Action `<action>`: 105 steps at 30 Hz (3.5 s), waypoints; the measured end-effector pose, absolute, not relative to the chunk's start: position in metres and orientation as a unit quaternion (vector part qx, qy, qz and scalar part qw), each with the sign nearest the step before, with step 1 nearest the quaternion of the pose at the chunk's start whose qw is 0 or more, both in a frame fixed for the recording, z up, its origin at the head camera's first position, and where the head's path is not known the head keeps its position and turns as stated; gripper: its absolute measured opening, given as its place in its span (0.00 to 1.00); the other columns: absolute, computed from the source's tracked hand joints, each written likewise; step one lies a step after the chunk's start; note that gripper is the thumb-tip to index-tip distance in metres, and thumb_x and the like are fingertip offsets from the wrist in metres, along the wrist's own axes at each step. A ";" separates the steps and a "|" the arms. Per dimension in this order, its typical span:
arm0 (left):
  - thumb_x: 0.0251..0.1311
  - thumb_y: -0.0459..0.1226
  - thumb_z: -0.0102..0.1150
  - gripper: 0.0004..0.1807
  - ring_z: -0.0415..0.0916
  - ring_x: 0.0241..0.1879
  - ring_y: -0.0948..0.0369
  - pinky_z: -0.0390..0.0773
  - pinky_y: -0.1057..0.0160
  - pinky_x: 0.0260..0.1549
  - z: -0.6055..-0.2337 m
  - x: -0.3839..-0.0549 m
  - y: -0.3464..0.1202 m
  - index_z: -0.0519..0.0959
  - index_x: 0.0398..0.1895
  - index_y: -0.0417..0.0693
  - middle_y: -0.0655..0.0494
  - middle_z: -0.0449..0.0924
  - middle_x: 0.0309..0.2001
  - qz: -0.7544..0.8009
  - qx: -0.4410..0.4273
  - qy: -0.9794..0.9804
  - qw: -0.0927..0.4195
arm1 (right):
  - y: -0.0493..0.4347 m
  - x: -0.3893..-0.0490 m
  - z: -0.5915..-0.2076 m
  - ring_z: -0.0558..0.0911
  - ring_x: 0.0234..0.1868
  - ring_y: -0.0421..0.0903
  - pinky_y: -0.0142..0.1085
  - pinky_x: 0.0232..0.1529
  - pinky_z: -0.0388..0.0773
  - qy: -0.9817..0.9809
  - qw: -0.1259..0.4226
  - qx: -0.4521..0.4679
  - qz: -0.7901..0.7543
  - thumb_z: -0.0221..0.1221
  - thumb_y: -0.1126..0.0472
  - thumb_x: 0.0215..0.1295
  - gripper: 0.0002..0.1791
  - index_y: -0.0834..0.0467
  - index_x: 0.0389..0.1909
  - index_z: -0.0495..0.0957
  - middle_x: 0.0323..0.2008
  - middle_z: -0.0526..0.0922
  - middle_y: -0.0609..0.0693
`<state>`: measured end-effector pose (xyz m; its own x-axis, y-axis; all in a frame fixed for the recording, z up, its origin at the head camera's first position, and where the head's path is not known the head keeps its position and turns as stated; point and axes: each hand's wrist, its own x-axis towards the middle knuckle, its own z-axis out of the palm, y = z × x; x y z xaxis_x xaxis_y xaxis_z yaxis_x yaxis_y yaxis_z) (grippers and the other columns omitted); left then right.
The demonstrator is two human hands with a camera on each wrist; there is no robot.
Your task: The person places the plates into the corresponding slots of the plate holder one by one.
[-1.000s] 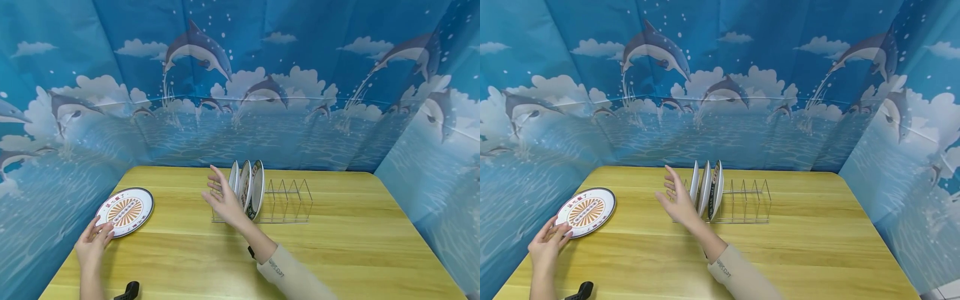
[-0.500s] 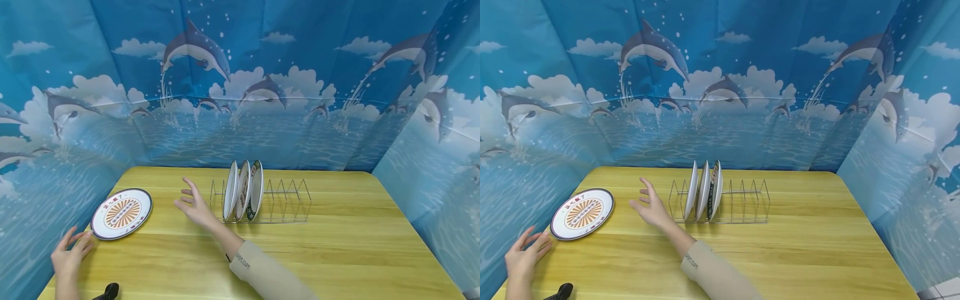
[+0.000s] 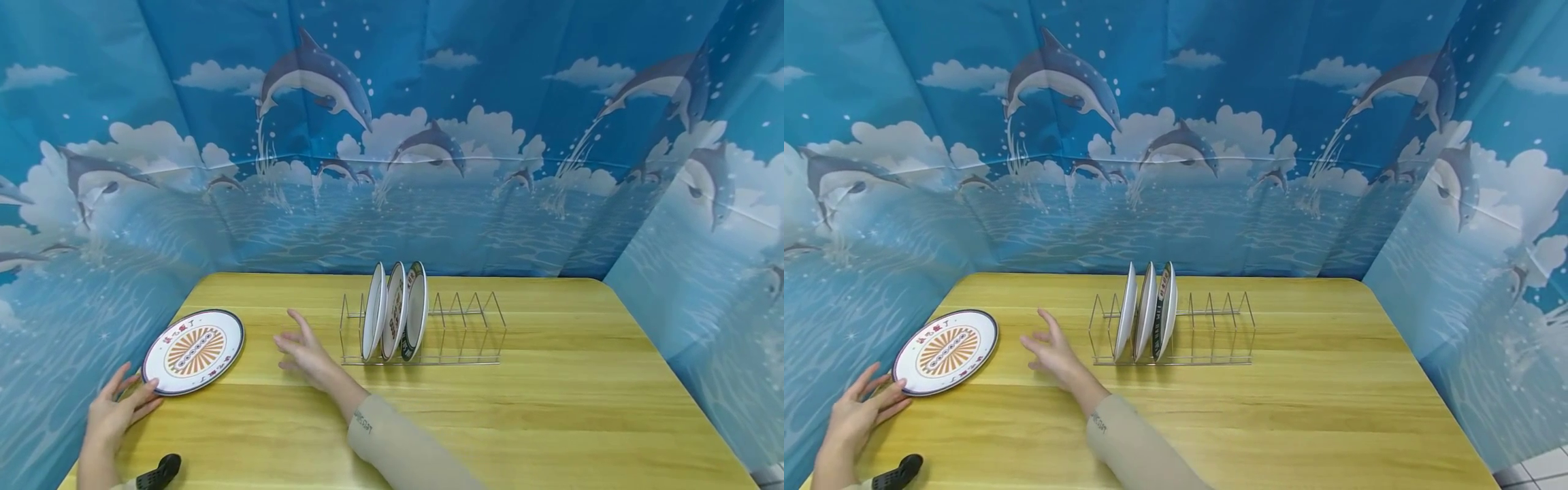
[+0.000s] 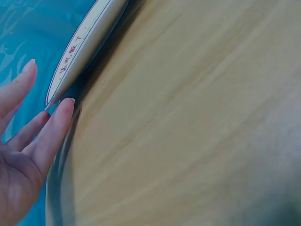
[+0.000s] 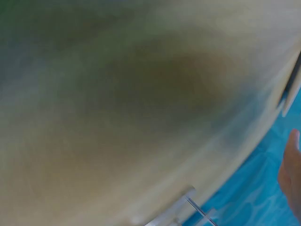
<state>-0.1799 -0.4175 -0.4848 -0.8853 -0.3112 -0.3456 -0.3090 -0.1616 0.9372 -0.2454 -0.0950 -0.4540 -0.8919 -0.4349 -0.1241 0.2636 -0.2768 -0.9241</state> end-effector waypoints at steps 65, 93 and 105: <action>0.61 0.24 0.49 0.40 0.77 0.40 0.68 0.79 0.70 0.42 -0.402 -0.216 -0.227 0.42 0.72 0.44 0.49 0.37 0.68 -0.833 -0.022 -0.553 0.012 | -0.044 -0.237 -0.374 0.75 0.42 0.49 0.28 0.34 0.80 0.502 -0.021 -0.197 -0.842 0.46 0.74 0.65 0.35 0.50 0.70 0.49 0.69 0.51 0.52; 0.56 0.28 0.58 0.35 0.76 0.46 0.49 0.79 0.58 0.45 -0.463 -0.246 -0.153 0.59 0.67 0.45 0.34 0.64 0.58 -0.700 -0.094 -0.708 -0.010 | 0.173 -0.224 -0.340 0.73 0.49 0.48 0.30 0.40 0.81 0.520 -0.284 -0.127 -0.796 0.44 0.76 0.65 0.32 0.54 0.69 0.54 0.66 0.53 0.58; 0.56 0.35 0.60 0.28 0.78 0.36 0.43 0.82 0.51 0.35 -0.468 -0.252 -0.138 0.67 0.61 0.38 0.35 0.77 0.41 -0.674 -0.106 -0.731 0.018 | 0.197 -0.210 -0.370 0.77 0.46 0.40 0.28 0.38 0.81 0.709 -0.148 -0.109 -0.681 0.46 0.72 0.67 0.32 0.55 0.70 0.49 0.71 0.46 0.56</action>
<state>-0.2516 -0.1383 -0.4682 -0.9768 0.1302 0.1700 0.1800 0.0686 0.9813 -0.2097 0.1974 -0.3700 -0.9326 0.0463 0.3579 -0.3557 0.0497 -0.9333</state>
